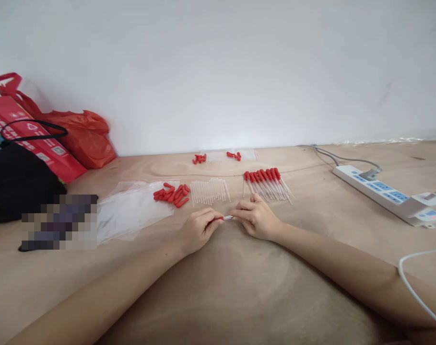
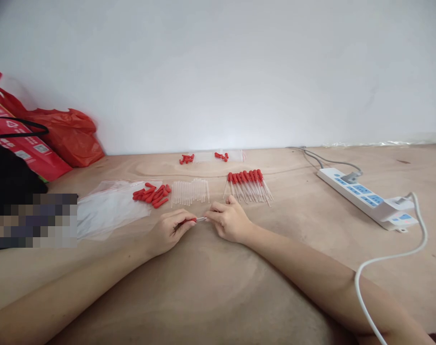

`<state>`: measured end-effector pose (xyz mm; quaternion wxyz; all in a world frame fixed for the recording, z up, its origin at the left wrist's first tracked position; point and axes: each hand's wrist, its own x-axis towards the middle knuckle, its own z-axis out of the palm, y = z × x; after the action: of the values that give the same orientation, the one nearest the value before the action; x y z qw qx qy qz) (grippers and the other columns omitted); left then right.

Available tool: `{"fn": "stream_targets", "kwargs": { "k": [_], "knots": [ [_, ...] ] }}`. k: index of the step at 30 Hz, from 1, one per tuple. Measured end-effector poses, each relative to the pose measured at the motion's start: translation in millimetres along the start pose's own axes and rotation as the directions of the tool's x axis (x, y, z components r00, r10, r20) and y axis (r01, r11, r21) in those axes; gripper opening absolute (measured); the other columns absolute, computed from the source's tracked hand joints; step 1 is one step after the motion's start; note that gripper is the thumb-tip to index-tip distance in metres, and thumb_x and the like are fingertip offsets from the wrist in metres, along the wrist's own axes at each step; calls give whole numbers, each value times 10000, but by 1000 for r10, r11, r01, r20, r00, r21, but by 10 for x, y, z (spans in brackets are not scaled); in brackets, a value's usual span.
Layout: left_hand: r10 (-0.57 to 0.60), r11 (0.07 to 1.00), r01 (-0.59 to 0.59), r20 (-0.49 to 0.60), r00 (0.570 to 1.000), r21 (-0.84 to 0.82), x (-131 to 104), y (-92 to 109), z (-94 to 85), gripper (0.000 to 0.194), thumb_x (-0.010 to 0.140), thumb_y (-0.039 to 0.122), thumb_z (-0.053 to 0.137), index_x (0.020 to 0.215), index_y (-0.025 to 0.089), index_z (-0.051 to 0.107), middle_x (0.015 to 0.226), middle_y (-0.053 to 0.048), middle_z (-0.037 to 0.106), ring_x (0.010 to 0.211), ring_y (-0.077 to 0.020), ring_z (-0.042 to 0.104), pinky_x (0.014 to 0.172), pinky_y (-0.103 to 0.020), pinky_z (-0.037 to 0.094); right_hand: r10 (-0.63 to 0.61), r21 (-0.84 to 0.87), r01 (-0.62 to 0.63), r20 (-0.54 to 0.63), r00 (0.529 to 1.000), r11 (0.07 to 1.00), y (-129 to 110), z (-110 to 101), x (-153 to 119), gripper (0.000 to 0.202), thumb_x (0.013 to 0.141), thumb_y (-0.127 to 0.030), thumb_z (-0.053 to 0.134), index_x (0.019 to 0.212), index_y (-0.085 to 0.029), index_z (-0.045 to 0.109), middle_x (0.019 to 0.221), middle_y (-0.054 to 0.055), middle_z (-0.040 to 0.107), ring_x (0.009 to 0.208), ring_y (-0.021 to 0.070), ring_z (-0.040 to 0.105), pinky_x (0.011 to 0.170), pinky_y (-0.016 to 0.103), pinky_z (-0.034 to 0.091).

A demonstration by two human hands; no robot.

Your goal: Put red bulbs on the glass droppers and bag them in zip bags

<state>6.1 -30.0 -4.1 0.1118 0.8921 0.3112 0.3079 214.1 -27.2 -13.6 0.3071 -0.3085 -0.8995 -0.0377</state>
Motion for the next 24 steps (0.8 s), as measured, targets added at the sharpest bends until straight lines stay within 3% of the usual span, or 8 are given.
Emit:
{"fn": "stream_targets", "kwargs": {
  "k": [9, 19, 24],
  "knots": [
    [69, 997, -70, 37, 997, 41, -13, 31, -1, 156, 860, 219, 428, 821, 133, 552, 703, -25, 541, 602, -108, 492, 557, -207, 390, -62, -97, 62, 8, 998, 993, -124, -3, 39, 247, 841, -176, 371, 765, -148, 605, 665, 20, 553, 540, 108, 350, 604, 290, 189],
    [99, 995, -100, 54, 994, 29, -4, 5, 8, 164, 865, 213, 421, 826, 132, 558, 726, -38, 563, 636, -118, 517, 590, -218, 411, 2, -35, 5, 187, 982, 999, -167, 26, 86, 270, 876, -185, 327, 807, -121, 580, 715, 40, 560, 613, 118, 429, 632, 272, 225],
    [82, 995, -83, 7, 997, 54, 20, -60, -45, 190, 866, 244, 438, 824, 145, 595, 720, -37, 606, 639, -119, 554, 605, -223, 432, 30, -107, -7, 213, 977, 994, -158, -63, 145, 263, 882, -229, 358, 839, -145, 603, 760, 47, 566, 698, 137, 451, 633, 274, 222]
  ]
}}
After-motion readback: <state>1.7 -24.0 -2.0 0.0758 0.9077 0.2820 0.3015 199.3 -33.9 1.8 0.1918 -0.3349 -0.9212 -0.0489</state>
